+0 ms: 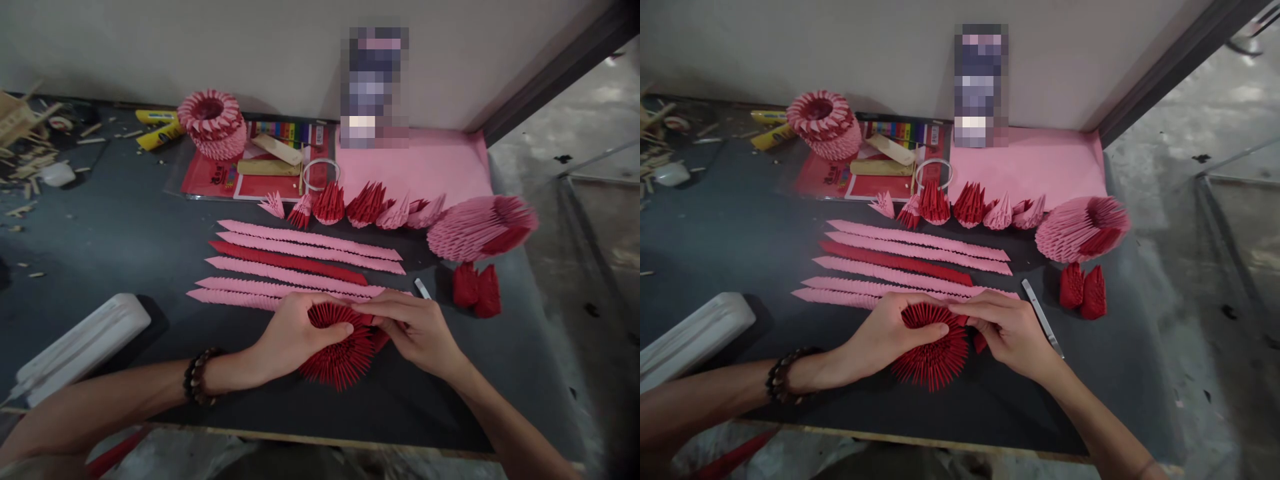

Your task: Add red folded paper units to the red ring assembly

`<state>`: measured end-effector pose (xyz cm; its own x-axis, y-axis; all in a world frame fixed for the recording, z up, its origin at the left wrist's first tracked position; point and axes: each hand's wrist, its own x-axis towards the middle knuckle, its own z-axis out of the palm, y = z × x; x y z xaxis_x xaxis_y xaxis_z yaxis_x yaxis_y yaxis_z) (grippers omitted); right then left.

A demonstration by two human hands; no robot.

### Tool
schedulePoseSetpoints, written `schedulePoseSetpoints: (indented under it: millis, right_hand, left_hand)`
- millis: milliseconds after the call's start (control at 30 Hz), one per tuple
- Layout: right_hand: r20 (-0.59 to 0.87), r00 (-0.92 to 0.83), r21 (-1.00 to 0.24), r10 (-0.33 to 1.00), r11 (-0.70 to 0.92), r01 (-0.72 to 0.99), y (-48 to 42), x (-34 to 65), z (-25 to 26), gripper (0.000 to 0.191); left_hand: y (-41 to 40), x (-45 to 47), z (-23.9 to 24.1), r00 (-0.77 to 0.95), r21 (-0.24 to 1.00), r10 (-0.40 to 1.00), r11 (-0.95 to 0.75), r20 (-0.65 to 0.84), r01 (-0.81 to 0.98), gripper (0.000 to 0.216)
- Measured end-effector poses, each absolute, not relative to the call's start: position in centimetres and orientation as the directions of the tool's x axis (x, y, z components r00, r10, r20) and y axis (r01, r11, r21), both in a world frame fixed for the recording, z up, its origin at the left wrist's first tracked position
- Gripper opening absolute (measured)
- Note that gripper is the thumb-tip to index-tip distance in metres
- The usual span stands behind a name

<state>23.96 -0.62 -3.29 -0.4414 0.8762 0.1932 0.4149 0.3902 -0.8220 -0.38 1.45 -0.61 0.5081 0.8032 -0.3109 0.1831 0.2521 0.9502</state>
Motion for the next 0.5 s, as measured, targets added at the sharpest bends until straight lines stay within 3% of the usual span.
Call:
schedulePoseSetpoints:
  millis: [500]
  right_hand:
    - [0.269,-0.507,-0.766,0.819,0.501,0.402,-0.82,24.51,-4.10,0.068]
  left_hand:
    - [1.65,-0.35,-0.10,0.531,0.948,0.786,0.244,-0.318,0.206,0.033]
